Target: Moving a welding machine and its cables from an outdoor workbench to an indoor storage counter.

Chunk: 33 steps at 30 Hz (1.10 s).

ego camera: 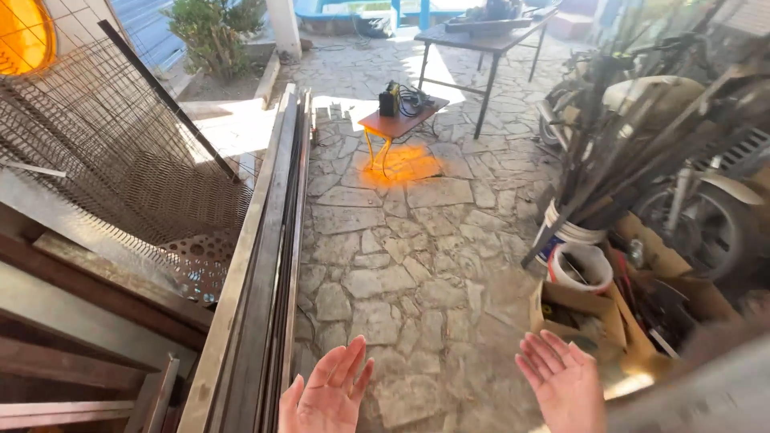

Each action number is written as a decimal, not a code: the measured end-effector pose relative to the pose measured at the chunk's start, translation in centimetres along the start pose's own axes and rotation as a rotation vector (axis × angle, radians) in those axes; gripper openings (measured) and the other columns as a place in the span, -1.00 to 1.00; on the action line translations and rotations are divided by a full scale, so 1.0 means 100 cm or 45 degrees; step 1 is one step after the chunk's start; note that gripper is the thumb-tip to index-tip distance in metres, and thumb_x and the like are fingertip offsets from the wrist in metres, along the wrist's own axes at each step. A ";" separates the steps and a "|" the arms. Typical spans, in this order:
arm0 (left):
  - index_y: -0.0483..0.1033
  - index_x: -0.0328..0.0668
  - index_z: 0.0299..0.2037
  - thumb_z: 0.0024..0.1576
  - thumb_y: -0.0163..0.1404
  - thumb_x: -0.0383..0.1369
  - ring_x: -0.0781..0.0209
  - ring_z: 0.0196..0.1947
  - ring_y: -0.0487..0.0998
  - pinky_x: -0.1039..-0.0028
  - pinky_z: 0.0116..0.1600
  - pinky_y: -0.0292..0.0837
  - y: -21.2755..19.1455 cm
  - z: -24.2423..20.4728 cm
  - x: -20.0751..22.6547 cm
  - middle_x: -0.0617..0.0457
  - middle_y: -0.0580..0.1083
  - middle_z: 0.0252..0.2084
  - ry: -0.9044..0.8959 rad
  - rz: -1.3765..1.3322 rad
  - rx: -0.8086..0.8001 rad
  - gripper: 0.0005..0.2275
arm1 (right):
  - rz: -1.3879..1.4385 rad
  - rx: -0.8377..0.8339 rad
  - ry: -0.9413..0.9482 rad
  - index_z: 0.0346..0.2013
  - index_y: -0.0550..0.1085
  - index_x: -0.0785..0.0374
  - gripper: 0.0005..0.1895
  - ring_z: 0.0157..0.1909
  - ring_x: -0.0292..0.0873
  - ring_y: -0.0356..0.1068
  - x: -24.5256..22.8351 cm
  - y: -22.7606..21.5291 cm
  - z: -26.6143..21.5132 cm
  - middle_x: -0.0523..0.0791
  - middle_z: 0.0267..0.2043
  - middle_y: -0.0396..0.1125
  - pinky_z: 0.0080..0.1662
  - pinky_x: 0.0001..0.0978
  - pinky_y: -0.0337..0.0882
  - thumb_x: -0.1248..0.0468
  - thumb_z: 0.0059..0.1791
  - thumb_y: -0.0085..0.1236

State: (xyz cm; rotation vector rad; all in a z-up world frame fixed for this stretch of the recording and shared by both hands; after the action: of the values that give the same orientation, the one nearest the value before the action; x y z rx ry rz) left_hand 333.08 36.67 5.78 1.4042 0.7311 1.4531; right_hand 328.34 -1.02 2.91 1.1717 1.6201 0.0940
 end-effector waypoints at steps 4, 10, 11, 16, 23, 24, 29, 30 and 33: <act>0.52 -0.48 0.14 0.24 -0.30 -0.04 -0.43 0.43 0.26 -0.25 0.41 0.03 -0.046 0.078 0.002 -0.61 0.38 0.32 0.073 -0.016 0.302 -0.41 | -0.066 -0.052 -0.034 0.11 0.31 0.32 -0.55 0.31 0.12 0.27 -0.019 0.095 0.071 0.16 0.23 0.28 0.35 0.03 0.26 0.04 0.12 -0.27; 0.33 -0.48 0.38 0.33 -0.38 -0.01 -0.36 0.50 -0.12 -0.26 0.43 -0.32 -0.177 0.212 0.005 -0.51 0.06 0.48 0.156 -0.189 -0.095 -0.36 | -0.156 -0.064 0.130 0.18 0.29 0.29 -0.52 0.30 0.12 0.24 0.011 0.202 0.223 0.13 0.27 0.26 0.32 0.03 0.22 0.05 0.11 -0.30; 0.37 -0.47 0.34 0.32 -0.36 0.00 -0.39 0.49 -0.05 -0.29 0.42 -0.27 -0.200 0.235 0.002 -0.53 0.12 0.46 0.160 -0.141 0.070 -0.36 | -0.138 -0.095 0.121 0.19 0.29 0.30 -0.51 0.29 0.11 0.24 0.015 0.214 0.250 0.12 0.26 0.26 0.32 0.02 0.23 0.04 0.11 -0.29; 0.26 -0.48 0.43 0.38 -0.33 -0.01 -0.30 0.48 -0.17 -0.23 0.44 -0.37 -0.201 0.395 0.010 -0.39 0.00 0.49 0.078 -0.360 -0.111 -0.37 | -0.142 -0.045 0.180 0.19 0.29 0.28 -0.51 0.29 0.09 0.25 0.030 0.277 0.401 0.12 0.25 0.27 0.32 0.00 0.24 0.03 0.11 -0.29; 0.55 -0.40 0.16 0.24 -0.27 -0.03 -0.37 0.45 0.21 -0.24 0.42 -0.04 -0.174 0.596 0.041 -0.56 0.32 0.37 0.170 0.046 0.256 -0.43 | -0.141 -0.100 0.088 0.28 0.24 0.25 -0.46 0.31 0.10 0.21 0.021 0.385 0.530 0.08 0.30 0.22 0.32 0.04 0.22 -0.03 0.16 -0.36; 0.56 -0.40 0.15 0.25 -0.29 -0.04 -0.40 0.44 0.22 -0.27 0.42 -0.06 -0.177 0.621 0.044 -0.60 0.34 0.35 0.219 0.081 0.234 -0.43 | -0.170 -0.027 0.155 0.33 0.20 0.24 -0.43 0.36 0.11 0.16 0.026 0.398 0.548 0.08 0.35 0.17 0.37 0.05 0.20 -0.05 0.17 -0.41; 0.56 -0.39 0.14 0.22 -0.24 -0.02 -0.37 0.44 0.22 -0.23 0.42 -0.05 -0.227 0.747 0.052 -0.58 0.33 0.35 0.252 0.034 0.241 -0.43 | -0.187 -0.082 0.191 0.28 0.26 0.28 -0.46 0.26 0.11 0.22 0.067 0.438 0.699 0.08 0.25 0.23 0.30 0.04 0.25 -0.03 0.18 -0.36; 0.54 -0.37 0.18 0.24 -0.25 -0.03 -0.31 0.45 0.20 -0.19 0.44 -0.09 -0.228 0.772 0.059 -0.54 0.30 0.38 0.271 0.071 0.164 -0.43 | -0.202 -0.095 0.233 0.27 0.27 0.27 -0.48 0.26 0.10 0.23 0.075 0.452 0.726 0.05 0.24 0.24 0.31 0.02 0.27 -0.03 0.20 -0.35; 0.40 -0.41 0.18 0.21 -0.38 0.00 -0.36 0.46 0.29 -0.21 0.48 0.05 -0.250 0.848 0.080 -0.50 0.35 0.40 0.226 0.024 0.917 -0.40 | -0.194 -0.112 0.207 0.09 0.40 0.31 -0.56 0.07 0.05 0.35 0.099 0.495 0.837 0.06 0.06 0.37 0.18 0.01 0.36 0.03 0.14 -0.18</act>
State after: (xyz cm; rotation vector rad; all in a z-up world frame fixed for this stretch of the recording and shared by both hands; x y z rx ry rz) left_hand 421.69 36.91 0.00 1.8192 1.4567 1.3988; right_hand 424.94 -8.66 -9.72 0.9908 1.8246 0.1639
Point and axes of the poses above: each hand's wrist, its own z-axis towards the middle knuckle, its own y-axis out of the palm, x = y × z, the point moved 8 cm from there along z, towards the middle knuckle
